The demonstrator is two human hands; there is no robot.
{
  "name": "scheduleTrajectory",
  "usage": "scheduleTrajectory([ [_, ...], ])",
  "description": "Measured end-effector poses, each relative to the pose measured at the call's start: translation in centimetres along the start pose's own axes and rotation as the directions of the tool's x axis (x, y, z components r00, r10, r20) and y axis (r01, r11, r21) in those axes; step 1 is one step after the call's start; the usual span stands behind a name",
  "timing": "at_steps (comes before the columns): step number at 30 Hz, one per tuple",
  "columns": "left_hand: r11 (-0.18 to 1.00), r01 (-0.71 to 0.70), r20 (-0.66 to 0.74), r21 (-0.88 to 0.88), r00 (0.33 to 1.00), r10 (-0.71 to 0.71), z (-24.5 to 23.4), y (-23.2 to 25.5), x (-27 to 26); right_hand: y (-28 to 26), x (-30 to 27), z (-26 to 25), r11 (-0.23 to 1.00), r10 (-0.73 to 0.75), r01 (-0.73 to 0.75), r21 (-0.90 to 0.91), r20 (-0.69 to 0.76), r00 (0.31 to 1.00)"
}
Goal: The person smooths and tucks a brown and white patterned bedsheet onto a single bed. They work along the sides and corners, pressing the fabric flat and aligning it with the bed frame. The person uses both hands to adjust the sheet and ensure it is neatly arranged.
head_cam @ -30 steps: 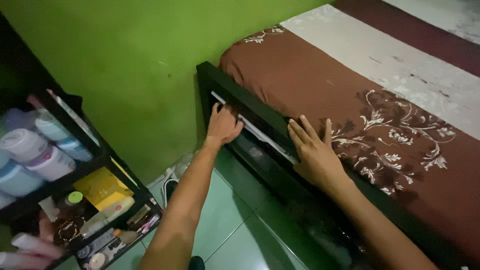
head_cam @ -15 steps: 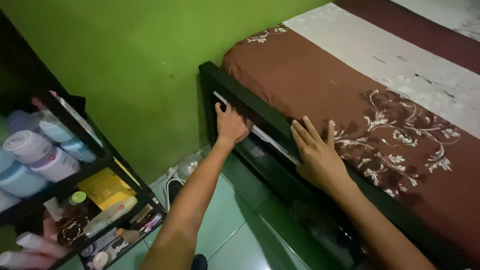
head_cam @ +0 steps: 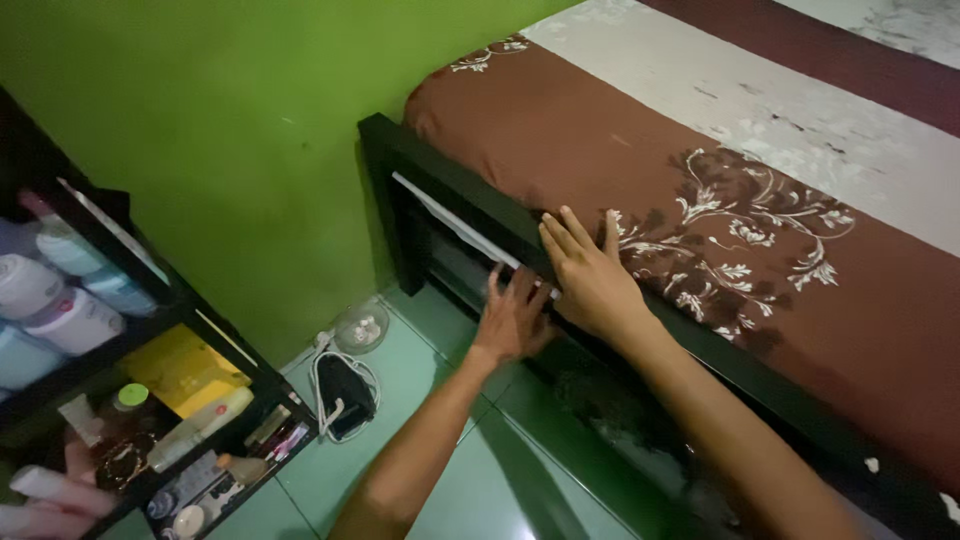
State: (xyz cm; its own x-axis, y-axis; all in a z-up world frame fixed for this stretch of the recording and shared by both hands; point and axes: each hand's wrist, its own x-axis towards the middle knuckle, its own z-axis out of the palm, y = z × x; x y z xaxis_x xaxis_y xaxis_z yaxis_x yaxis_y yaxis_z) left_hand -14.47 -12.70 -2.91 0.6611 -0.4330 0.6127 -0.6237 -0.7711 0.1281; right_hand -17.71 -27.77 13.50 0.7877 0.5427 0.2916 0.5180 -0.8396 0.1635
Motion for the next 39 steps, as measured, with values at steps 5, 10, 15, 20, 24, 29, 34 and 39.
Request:
scheduleTrajectory([
  [5, 0.986, -0.062, -0.051, 0.154, 0.996, 0.071, 1.7, -1.8, 1.5, 0.3, -0.2, 0.3, 1.000, -0.019, 0.019, -0.002, -0.026, 0.999],
  [10, 0.977, -0.210, -0.185, 0.038, 0.959, 0.213, 1.5, -2.7, 2.0, 0.3, 0.1, 0.0, 1.000, -0.022, 0.022, -0.010, 0.017, 1.000],
  [15, 0.974, -0.195, -0.093, -0.117, 0.978, 0.185, -1.2, -2.0, 3.7, 0.2, -0.3, -0.2, 1.000, -0.020, 0.019, -0.016, -0.021, 1.000],
  [20, 0.995, -0.095, 0.206, -0.041, 0.973, 0.102, -3.0, -1.1, 5.1, 0.1, -0.1, -0.6, 1.000, -0.010, 0.010, 0.006, 0.003, 1.000],
  [24, 1.000, -0.009, 0.449, -0.030, 0.894, 0.022, -2.7, -1.3, 5.4, 0.5, 0.0, 0.1, 0.999, -0.038, 0.037, -0.031, -0.035, 0.999],
  [29, 0.947, -0.320, 0.229, -0.013, 0.921, 0.315, -4.7, -1.2, 3.9, 0.5, 0.0, 0.9, 0.999, -0.020, 0.017, -0.046, -0.069, 0.997],
  [34, 0.946, -0.305, 0.434, 0.108, 0.871, 0.231, -10.5, 0.3, 3.6, 0.8, -0.1, 0.8, 0.998, -0.033, 0.039, 0.056, -0.090, 0.995],
  [39, 0.994, 0.084, 0.552, -0.068, 0.833, -0.033, -16.6, -2.8, 7.7, 0.7, 0.2, -0.2, 0.982, -0.037, 0.039, 0.185, -0.014, 0.999],
])
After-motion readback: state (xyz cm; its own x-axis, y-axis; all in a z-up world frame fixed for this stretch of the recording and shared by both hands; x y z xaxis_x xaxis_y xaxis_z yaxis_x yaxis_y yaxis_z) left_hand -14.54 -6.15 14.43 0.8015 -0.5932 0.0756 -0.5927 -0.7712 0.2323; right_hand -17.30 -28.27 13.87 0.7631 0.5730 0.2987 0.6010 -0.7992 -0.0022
